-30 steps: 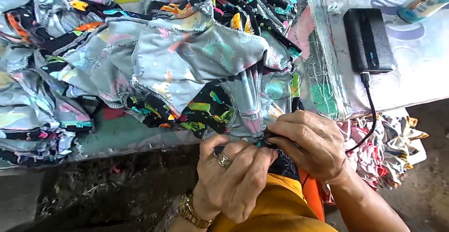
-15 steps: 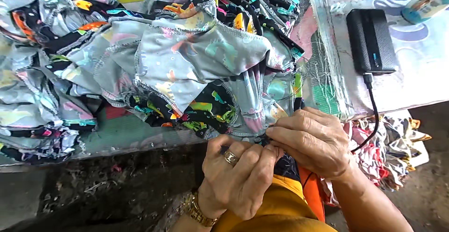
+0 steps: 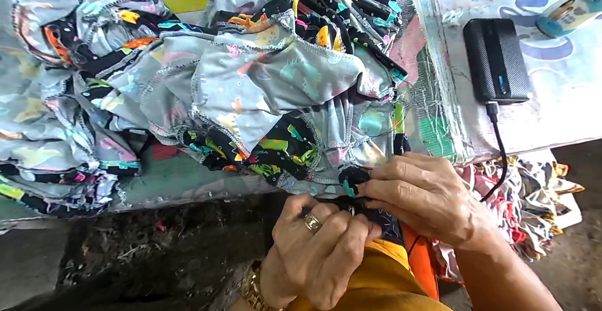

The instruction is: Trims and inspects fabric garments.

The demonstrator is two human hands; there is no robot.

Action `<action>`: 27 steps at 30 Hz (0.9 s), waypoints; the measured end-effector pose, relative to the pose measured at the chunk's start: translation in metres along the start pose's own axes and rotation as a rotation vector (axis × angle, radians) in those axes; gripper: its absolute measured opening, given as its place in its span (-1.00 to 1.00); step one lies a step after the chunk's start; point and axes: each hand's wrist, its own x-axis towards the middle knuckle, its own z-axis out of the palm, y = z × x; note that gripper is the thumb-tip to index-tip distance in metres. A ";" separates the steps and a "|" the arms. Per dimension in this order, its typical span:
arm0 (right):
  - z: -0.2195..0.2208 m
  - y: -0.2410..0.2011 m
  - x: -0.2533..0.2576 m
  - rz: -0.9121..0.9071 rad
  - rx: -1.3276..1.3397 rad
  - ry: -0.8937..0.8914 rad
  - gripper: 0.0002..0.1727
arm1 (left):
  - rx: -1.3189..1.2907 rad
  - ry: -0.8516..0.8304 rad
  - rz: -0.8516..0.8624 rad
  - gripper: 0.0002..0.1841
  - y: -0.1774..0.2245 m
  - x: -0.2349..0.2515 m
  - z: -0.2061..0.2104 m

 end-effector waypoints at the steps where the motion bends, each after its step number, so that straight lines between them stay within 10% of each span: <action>1: -0.007 -0.002 -0.003 0.032 0.071 -0.067 -0.79 | -0.019 -0.040 0.009 -0.69 0.001 -0.003 -0.004; 6: -0.015 0.001 -0.009 0.201 0.725 0.057 -0.70 | 0.060 -0.014 -0.185 -0.61 0.007 0.006 -0.018; 11: -0.001 -0.015 0.021 0.379 0.486 0.209 -0.68 | 0.338 -0.083 -0.286 -0.70 -0.004 0.037 0.001; 19: 0.010 -0.009 0.041 0.295 0.365 0.285 -0.95 | -0.564 0.107 -0.580 -0.90 0.000 0.041 -0.001; 27: 0.002 -0.011 0.030 0.349 0.422 0.256 -0.72 | -0.748 0.148 -0.648 -0.88 -0.002 0.039 -0.002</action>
